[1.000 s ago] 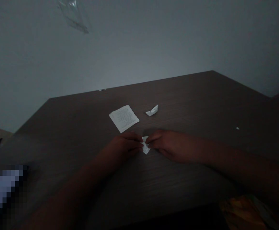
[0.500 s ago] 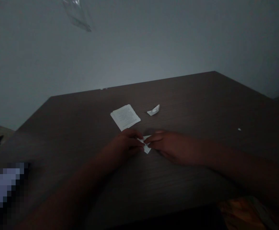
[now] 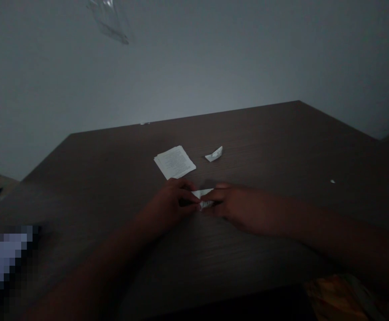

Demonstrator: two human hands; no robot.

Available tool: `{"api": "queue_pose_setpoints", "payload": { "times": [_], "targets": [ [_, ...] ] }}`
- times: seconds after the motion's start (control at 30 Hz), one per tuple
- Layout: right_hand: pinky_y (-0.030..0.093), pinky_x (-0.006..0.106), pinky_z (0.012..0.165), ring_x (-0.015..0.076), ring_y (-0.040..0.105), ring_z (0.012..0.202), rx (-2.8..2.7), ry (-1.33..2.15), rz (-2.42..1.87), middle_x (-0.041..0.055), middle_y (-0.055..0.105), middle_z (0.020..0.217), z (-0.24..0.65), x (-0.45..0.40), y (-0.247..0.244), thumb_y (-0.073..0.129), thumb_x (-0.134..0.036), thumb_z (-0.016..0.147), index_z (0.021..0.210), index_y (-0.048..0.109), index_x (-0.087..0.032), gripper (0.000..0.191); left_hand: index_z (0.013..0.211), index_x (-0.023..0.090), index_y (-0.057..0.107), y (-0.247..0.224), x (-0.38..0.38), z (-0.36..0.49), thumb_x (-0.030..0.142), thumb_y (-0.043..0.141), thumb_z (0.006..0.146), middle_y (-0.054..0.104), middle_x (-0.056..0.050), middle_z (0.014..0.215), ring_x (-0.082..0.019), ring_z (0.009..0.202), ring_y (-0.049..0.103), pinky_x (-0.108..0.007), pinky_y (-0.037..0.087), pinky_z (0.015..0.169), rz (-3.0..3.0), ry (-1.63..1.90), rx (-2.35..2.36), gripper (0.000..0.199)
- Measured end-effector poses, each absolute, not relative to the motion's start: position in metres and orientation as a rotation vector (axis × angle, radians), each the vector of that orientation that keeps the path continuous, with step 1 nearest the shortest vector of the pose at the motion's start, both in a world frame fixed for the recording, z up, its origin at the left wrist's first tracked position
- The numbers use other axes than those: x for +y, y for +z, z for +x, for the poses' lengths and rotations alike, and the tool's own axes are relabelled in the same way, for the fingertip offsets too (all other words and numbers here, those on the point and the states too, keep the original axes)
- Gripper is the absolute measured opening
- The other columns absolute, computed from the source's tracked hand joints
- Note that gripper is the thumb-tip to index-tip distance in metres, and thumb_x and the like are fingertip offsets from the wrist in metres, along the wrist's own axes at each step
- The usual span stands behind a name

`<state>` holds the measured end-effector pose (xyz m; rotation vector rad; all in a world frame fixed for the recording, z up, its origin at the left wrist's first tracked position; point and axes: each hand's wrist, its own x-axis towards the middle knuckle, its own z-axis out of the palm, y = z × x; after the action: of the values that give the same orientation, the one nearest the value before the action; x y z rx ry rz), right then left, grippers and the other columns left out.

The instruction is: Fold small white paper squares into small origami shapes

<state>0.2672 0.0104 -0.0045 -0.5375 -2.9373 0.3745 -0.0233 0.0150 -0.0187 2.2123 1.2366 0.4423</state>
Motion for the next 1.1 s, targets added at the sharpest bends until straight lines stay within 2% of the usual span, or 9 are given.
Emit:
{"api": "queue_pose_setpoints", "payload": {
  "times": [0.13, 0.27, 0.47, 0.63, 0.83, 1.0, 1.1],
  "targets": [
    [0.063, 0.043, 0.128, 0.0293, 0.086, 0.134, -2.943, 0.316, -0.579, 0.019, 0.088, 0.156, 0.268, 0.005, -0.002, 0.073, -0.001, 0.113, 0.144, 0.092, -0.015, 0.039, 0.106, 0.032, 0.102, -0.016, 0.013, -0.022, 0.027, 0.096, 0.103, 0.089, -0.01, 0.142, -0.036, 0.135, 0.082, -0.06, 0.066, 0.128, 2.235, 0.426, 1.238, 0.008],
    [0.061, 0.048, 0.132, 0.0301, 0.085, 0.141, -2.95, 0.364, -0.574, 0.0174, 0.085, 0.164, 0.271, 0.003, 0.0, 0.07, 0.0, 0.113, 0.148, 0.091, -0.02, 0.045, 0.104, 0.032, 0.101, -0.014, 0.011, -0.02, 0.027, 0.094, 0.103, 0.09, -0.009, 0.14, -0.037, 0.134, 0.082, -0.059, 0.067, 0.126, 2.232, 0.438, 1.253, 0.009],
    [0.061, 0.049, 0.133, 0.0306, 0.085, 0.141, -2.927, 0.415, -0.538, 0.0207, 0.082, 0.169, 0.272, 0.006, 0.002, 0.068, -0.001, 0.116, 0.146, 0.092, -0.016, 0.041, 0.104, 0.031, 0.1, -0.019, 0.009, -0.019, 0.032, 0.097, 0.1, 0.089, -0.01, 0.138, -0.038, 0.134, 0.081, -0.059, 0.067, 0.126, 2.225, 0.498, 1.242, 0.005],
    [0.06, 0.05, 0.133, 0.0319, 0.083, 0.146, -2.952, 0.417, -0.531, 0.0203, 0.079, 0.174, 0.27, 0.007, 0.003, 0.067, -0.001, 0.114, 0.145, 0.091, -0.015, 0.043, 0.106, 0.03, 0.097, -0.022, 0.007, -0.017, 0.03, 0.103, 0.095, 0.087, -0.01, 0.141, -0.038, 0.141, 0.078, -0.059, 0.064, 0.131, 2.182, 0.535, 1.26, 0.013],
    [0.06, 0.05, 0.134, 0.0308, 0.084, 0.144, -2.938, 0.441, -0.57, 0.0201, 0.087, 0.16, 0.269, 0.006, 0.004, 0.068, -0.001, 0.113, 0.148, 0.092, -0.019, 0.047, 0.098, 0.026, 0.086, -0.015, 0.014, -0.018, 0.024, 0.088, 0.1, 0.086, -0.009, 0.131, -0.035, 0.128, 0.081, -0.057, 0.066, 0.125, 2.185, 0.487, 1.295, 0.004],
    [0.06, 0.049, 0.136, 0.0315, 0.083, 0.15, -2.982, 0.369, -0.591, 0.0206, 0.082, 0.17, 0.27, 0.006, 0.004, 0.066, 0.001, 0.112, 0.152, 0.092, -0.02, 0.052, 0.099, 0.026, 0.079, -0.007, 0.022, -0.026, 0.02, 0.075, 0.102, 0.086, -0.007, 0.119, -0.032, 0.114, 0.082, -0.053, 0.069, 0.114, 2.222, 0.454, 1.32, 0.008],
    [0.059, 0.048, 0.138, 0.0313, 0.081, 0.155, -2.983, 0.378, -0.578, 0.0203, 0.081, 0.172, 0.271, 0.007, 0.004, 0.067, 0.003, 0.11, 0.154, 0.091, -0.02, 0.055, 0.103, 0.025, 0.079, -0.004, 0.022, -0.028, 0.018, 0.072, 0.105, 0.085, -0.007, 0.119, -0.03, 0.112, 0.08, -0.051, 0.069, 0.112, 2.291, 0.404, 1.295, 0.011]
  ]
}}
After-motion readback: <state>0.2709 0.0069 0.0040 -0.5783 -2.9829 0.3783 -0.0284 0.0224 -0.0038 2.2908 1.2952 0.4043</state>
